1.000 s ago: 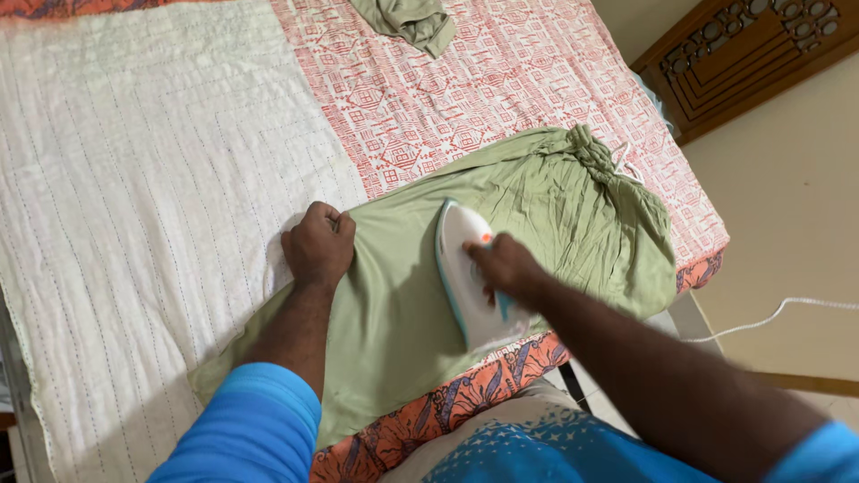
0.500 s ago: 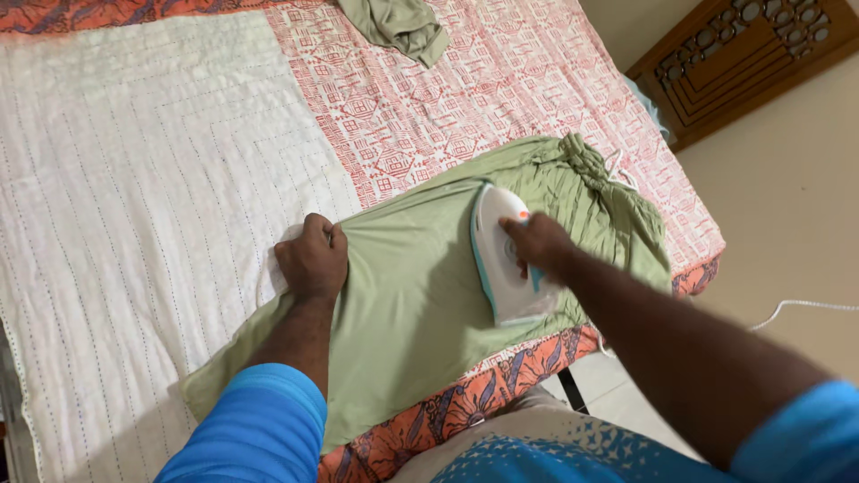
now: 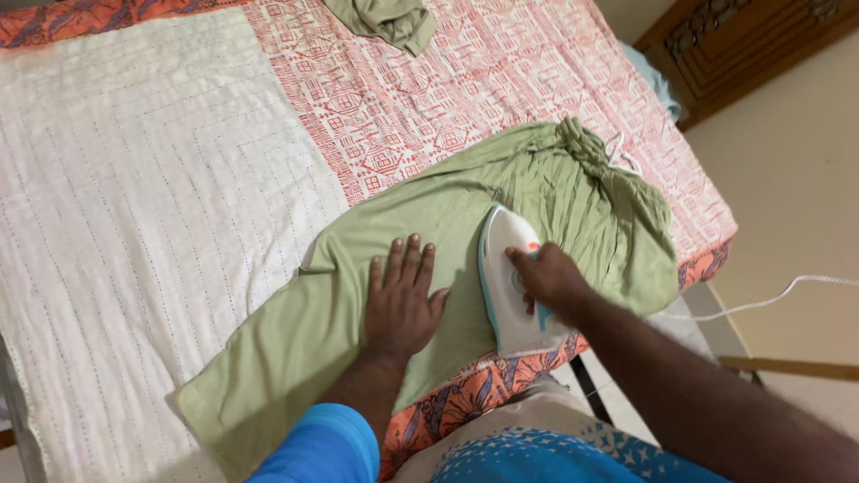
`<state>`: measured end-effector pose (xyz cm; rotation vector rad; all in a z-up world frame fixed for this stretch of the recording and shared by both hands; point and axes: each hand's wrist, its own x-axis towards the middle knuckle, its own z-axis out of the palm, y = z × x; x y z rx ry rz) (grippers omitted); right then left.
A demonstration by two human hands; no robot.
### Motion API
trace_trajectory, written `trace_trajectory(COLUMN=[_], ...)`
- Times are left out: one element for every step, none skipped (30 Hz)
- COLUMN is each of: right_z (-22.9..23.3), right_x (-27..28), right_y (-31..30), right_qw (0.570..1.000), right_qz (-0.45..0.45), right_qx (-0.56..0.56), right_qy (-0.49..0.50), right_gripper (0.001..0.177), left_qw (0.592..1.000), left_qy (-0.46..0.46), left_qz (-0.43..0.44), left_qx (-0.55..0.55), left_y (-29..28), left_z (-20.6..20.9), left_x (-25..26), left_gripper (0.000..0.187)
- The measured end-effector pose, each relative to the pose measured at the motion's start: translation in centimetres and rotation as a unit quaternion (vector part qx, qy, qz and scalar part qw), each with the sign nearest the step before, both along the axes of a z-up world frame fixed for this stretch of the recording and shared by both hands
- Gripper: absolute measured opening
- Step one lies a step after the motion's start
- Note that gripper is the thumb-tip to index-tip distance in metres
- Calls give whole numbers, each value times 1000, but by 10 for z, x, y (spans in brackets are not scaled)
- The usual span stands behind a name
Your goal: The person irons a pair of light green drawstring pants on a table covered with a patterned cloth. They use a white and teal electric iron to smooth the fabric, frequently adjusting the garment with their hands to flatten wrinkles and reposition the legs for even coverage.
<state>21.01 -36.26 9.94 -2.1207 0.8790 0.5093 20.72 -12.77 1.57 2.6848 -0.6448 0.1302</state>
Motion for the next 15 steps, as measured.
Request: trace_trajectory(right_z=[-2, -2, -1, 3, 4, 4, 4, 5, 6, 6, 6, 6, 5, 3, 1], right_x=[3, 9, 18, 22, 14, 1, -10, -23, -36, -43, -40, -28, -19, -11, -4], right_y=[-3, -4, -5, -9, -8, -2, 4, 6, 7, 8, 3, -4, -10, -15, -18], right_qw=[1000, 1000, 999, 999, 999, 998, 998, 997, 997, 995, 996, 996, 996, 995, 992], right_qz=[-1, -17, -33, -47, -51, -50, -49, -65, -80, -99, -81, -68, -56, -90, -123], right_qx=[9, 10, 11, 6, -10, -24, -39, -30, -22, -11, -26, -38, -49, -22, 5], right_qy=[-4, -4, -5, -4, -7, -9, -11, -6, -2, -1, 18, 31, 45, 23, 1], right_gripper=[66, 64, 63, 61, 60, 58, 56, 53, 51, 48, 53, 61, 71, 69, 66], left_qw=[1000, 1000, 999, 999, 999, 999, 999, 999, 998, 998, 999, 999, 999, 998, 998], left_qy=[8, 12, 15, 21, 24, 27, 30, 31, 31, 27, 28, 22, 17, 13, 10], left_qz=[-16, -16, -16, -14, -19, -19, -19, -17, -15, -16, -12, -12, -13, -16, -19], left_qx=[15, 21, 26, 24, 29, 35, 41, 42, 43, 47, 45, 47, 49, 51, 52], left_y=[7, 8, 8, 3, 1, 3, 5, 4, 4, 5, 3, 3, 3, 3, 5], left_z=[1, 4, 7, 10, 13, 15, 16, 15, 12, 11, 9, 9, 9, 10, 10], left_x=[-2, 1, 1, 1, 2, 2, 3, 2, 2, 3, -1, 0, 1, 1, 1], left_gripper=[73, 73, 73, 74, 75, 76, 77, 76, 75, 75, 75, 75, 75, 75, 75])
